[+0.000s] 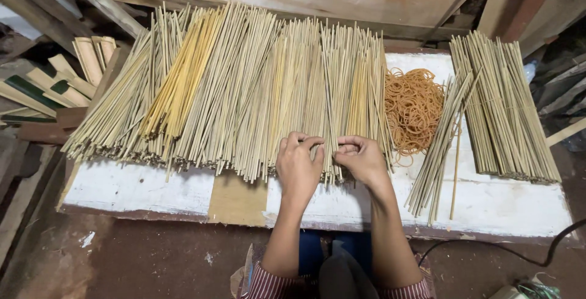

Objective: Sorting and inspecting bamboo sticks on a workbench to prepare them for bundling

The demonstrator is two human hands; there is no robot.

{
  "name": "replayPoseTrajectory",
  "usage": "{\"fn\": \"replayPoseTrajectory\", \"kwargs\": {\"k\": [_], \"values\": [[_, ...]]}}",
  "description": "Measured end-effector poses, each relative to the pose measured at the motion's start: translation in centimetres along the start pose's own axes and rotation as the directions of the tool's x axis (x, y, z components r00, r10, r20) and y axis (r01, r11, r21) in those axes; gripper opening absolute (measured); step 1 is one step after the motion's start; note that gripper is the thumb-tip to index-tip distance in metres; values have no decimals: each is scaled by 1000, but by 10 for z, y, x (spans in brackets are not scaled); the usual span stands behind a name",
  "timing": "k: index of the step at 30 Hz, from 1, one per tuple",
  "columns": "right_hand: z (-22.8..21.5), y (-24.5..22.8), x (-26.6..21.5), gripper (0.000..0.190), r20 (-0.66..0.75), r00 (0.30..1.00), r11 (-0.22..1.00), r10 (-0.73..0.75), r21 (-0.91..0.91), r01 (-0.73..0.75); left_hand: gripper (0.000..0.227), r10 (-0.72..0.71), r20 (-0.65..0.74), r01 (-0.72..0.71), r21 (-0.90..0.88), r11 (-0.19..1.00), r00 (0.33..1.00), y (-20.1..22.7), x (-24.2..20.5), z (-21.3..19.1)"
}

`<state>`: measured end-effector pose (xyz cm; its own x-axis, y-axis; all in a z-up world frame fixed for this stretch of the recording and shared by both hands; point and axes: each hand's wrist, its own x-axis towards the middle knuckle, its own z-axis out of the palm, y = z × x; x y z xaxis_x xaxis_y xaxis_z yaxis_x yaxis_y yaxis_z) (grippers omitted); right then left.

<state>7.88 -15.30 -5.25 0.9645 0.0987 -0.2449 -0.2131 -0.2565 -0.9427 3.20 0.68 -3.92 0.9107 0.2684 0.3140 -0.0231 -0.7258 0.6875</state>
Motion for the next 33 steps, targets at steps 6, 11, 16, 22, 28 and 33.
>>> {"fn": "replayPoseTrajectory", "kwargs": {"k": [6, 11, 16, 22, 28, 33], "values": [[-4, 19, 9, 48, 42, 996, 985, -74, 158, 67, 14, -52, 59, 53, -11, 999, 997, 11, 3, -12], [0, -13, -23, 43, -10, 997, 951, -72, 301, 71, 12, -48, 45, 46, 48, 998, 998, 20, -2, -8], [-29, -3, -52, 43, -206, 975, 932, -79, 332, 146, 19, 109, 24, -110, 50, 993, 994, 81, -29, 4], [-125, 81, -62, 47, -500, 847, 976, -178, -202, 86, 29, 440, 175, -372, -318, 872, 881, 114, -79, 108], [-176, 161, -39, 38, -613, 790, 797, -31, -492, -350, 30, 473, 484, -327, -357, 875, 736, 117, -89, 144], [-108, 72, -51, 27, -497, 763, 847, -412, -518, 120, 17, 345, 141, -295, -288, 911, 928, 110, -57, 65]]}}
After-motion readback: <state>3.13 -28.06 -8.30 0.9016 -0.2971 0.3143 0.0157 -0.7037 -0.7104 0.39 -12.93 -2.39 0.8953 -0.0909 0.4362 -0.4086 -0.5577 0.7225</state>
